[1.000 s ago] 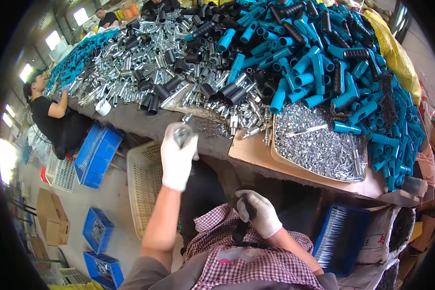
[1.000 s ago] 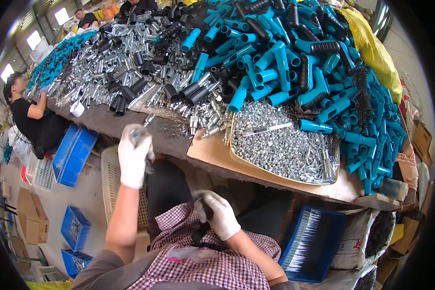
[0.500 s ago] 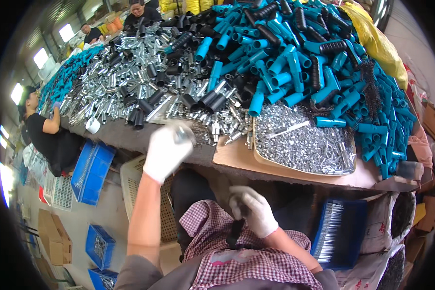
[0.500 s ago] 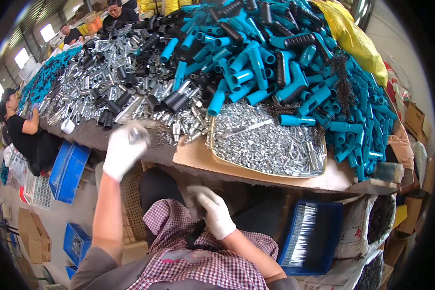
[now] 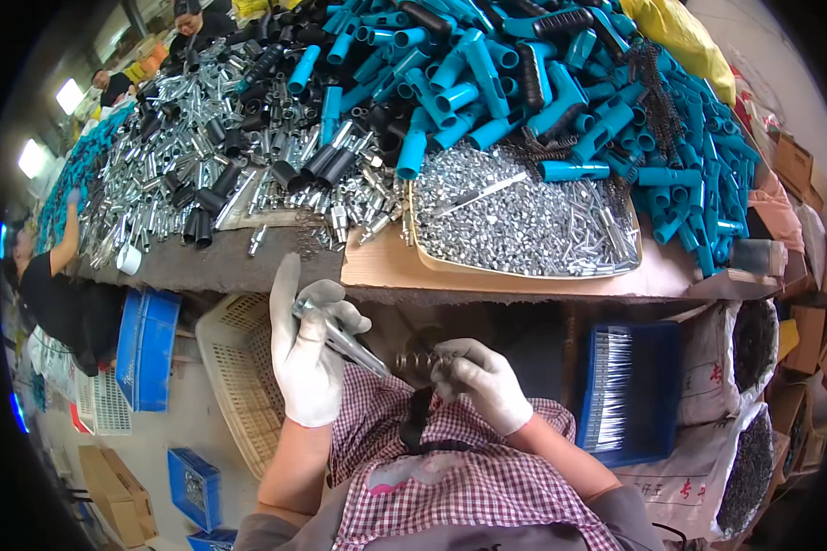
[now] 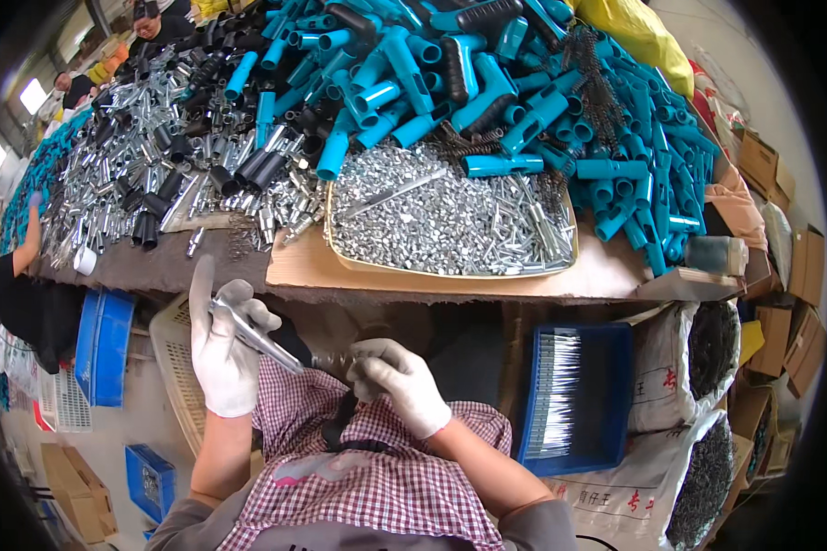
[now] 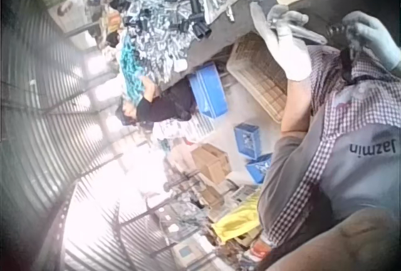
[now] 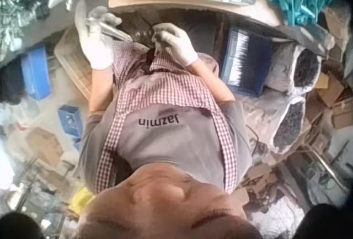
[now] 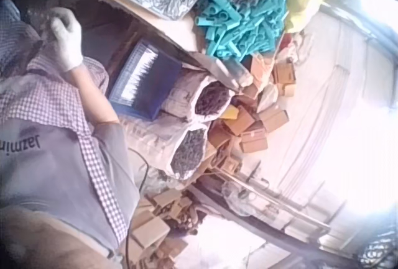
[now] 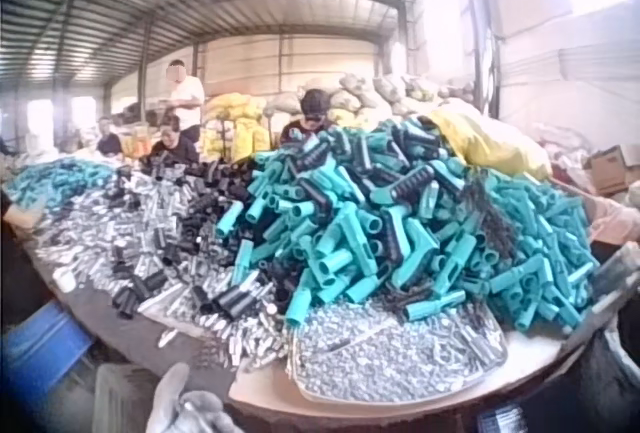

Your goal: The person assembles tools by fitting metal components, springs, and pins together by hand, sliding them into plastic handles, and placing the finished tools into a basket.

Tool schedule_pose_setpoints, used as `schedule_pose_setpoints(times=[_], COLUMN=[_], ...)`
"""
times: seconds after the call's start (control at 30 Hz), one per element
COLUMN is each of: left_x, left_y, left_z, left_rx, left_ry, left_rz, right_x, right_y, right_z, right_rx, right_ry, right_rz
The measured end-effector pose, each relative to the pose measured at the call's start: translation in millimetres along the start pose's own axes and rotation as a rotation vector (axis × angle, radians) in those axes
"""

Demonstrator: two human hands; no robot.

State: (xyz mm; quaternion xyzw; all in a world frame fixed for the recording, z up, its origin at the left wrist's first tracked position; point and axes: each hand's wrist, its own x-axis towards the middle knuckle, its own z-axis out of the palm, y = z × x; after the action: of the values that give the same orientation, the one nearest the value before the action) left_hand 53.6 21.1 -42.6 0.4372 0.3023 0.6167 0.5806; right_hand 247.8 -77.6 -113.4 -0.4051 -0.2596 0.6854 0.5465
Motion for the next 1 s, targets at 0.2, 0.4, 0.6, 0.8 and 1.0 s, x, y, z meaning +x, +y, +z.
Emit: schedule_pose_setpoints(times=[0.2,0.4,0.6,0.8,1.0], left_x=[-10.2,-6.6,-10.8,-30.1,5.5], left_y=[-22.5,-29.0,-33.1,-46.9,3.2], left_z=[0.8,0.4,0.4,7.2,-0.6], left_rx=[-0.308,-0.363,-0.421,-0.358,0.913], left_ry=[0.032,-0.039,-0.150,-0.221,-0.715], left_rz=[0.017,0.139,0.094,-0.041,0.005], right_x=[0.0,-8.1,-7.0,-4.7,-12.3], right_y=[8.2,6.7,9.2,-6.4,-14.6], right_z=[0.7,-6.6,-10.6,-6.6,-31.5], right_rx=[0.099,0.196,0.358,0.168,0.192], right_ry=[0.016,-0.022,-0.033,-0.169,-0.011], right_rz=[-0.043,0.012,-0.036,0.019,-0.087])
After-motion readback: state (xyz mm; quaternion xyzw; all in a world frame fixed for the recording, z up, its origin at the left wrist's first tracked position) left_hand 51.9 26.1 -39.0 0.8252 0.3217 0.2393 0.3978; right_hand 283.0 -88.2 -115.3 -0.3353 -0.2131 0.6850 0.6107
